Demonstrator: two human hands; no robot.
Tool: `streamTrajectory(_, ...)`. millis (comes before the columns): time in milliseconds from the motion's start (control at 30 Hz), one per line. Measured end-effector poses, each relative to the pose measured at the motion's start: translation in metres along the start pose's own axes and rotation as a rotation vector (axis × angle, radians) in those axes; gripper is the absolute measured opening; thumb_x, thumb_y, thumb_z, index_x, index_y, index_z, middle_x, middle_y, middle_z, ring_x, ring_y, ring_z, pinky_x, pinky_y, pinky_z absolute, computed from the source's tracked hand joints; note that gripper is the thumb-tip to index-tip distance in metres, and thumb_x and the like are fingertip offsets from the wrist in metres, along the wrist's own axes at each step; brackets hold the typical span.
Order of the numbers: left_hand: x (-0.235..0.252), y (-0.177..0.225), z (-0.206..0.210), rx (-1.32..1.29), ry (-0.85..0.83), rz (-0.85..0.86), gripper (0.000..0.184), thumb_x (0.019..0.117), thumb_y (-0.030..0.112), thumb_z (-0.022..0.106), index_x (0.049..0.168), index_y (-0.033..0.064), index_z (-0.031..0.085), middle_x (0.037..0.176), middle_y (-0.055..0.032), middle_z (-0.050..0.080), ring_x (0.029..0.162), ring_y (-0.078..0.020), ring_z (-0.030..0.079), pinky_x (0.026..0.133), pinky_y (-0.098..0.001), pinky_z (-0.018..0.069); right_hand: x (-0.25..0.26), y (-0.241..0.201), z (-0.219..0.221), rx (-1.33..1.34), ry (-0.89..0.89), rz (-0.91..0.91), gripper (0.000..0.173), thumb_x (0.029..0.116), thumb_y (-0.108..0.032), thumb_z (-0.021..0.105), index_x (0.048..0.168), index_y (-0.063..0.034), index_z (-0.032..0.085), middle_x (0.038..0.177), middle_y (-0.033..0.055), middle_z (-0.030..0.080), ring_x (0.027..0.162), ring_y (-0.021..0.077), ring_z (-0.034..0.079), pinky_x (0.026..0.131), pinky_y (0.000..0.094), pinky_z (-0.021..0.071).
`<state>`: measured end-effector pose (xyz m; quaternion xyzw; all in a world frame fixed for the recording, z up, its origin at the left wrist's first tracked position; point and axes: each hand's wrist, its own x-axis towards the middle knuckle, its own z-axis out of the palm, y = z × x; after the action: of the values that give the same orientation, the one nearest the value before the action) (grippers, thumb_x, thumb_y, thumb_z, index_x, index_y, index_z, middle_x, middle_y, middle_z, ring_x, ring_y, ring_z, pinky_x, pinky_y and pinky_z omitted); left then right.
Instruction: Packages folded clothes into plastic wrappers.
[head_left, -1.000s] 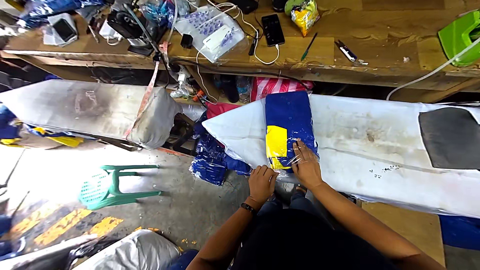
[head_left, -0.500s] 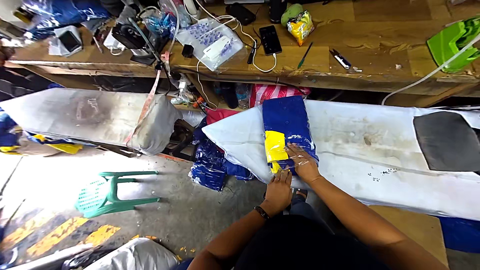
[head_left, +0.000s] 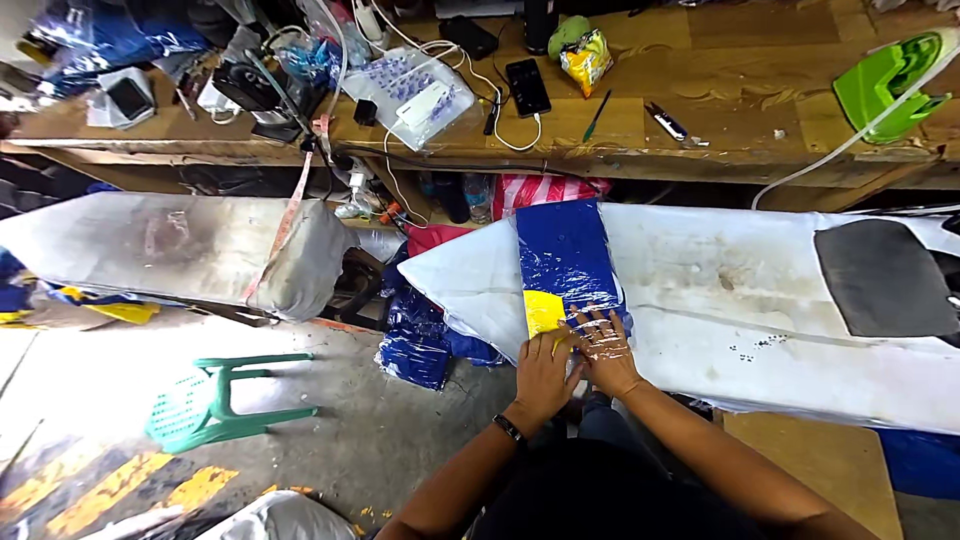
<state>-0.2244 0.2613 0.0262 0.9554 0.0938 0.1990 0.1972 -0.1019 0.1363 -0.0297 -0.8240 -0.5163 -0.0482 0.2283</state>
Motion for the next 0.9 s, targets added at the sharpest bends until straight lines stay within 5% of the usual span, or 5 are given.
streamTrajectory(67,0.01,-0.012,0.006,-0.016,-0.091,-0.017,0.047,0.0917,0.024,0.072,0.138,0.0162,0.066,0.146,-0.012,0.06,0.135,-0.0419,0.054,0.105,-0.0586,0.046,-0.001,0.002,-0.001,0.002,0.019,0.018,0.043,0.0963,-0.007,0.051,0.134,-0.0161,0.07,0.151,0.0124,0.057,0.142,0.0444,0.048,0.113,0.075,0.029)
streamTrajectory(267,0.005,-0.013,0.013,-0.138,-0.153,0.076,0.035,0.1026,0.011,0.054,0.134,0.0134,0.07,0.144,-0.0059,0.063,0.14,-0.0347,0.053,0.115,-0.0535,0.0409,0.013,0.018,0.003,-0.027,0.097,0.167,0.058,0.0892,0.005,0.055,0.143,-0.016,0.063,0.153,0.0169,0.054,0.141,0.05,0.046,0.114,0.0717,0.0318)
streamTrajectory(500,-0.003,-0.023,0.003,-0.118,-0.185,0.03,0.036,0.1027,0.014,0.054,0.136,0.0153,0.069,0.148,-0.0055,0.06,0.14,-0.0345,0.053,0.114,-0.0554,0.0413,-0.006,0.014,0.001,0.024,-0.095,0.056,0.059,0.1015,-0.046,0.039,0.155,-0.0222,0.049,0.165,0.016,0.037,0.151,0.0485,0.031,0.113,0.0794,0.0176)
streamTrajectory(767,0.03,-0.039,-0.012,-0.101,-0.187,-0.07,0.035,0.1043,0.013,0.051,0.133,0.0151,0.071,0.143,-0.0057,0.063,0.14,-0.0351,0.053,0.114,-0.0575,0.0401,0.043,0.012,0.003,0.069,-0.241,0.087,0.059,0.1031,-0.027,0.051,0.16,-0.0198,0.04,0.172,0.0146,0.019,0.158,0.0401,0.014,0.122,0.0702,0.0126)
streamTrajectory(900,0.028,-0.045,-0.007,-0.093,-0.112,-0.035,0.028,0.1016,0.017,0.058,0.122,0.0193,0.077,0.119,-0.0099,0.073,0.116,-0.0328,0.066,0.097,-0.0513,0.0525,-0.008,0.003,-0.031,0.151,0.112,-0.067,0.029,0.0974,-0.014,0.053,0.115,-0.0034,0.074,0.123,0.017,0.073,0.118,0.0334,0.069,0.102,0.0496,0.0556)
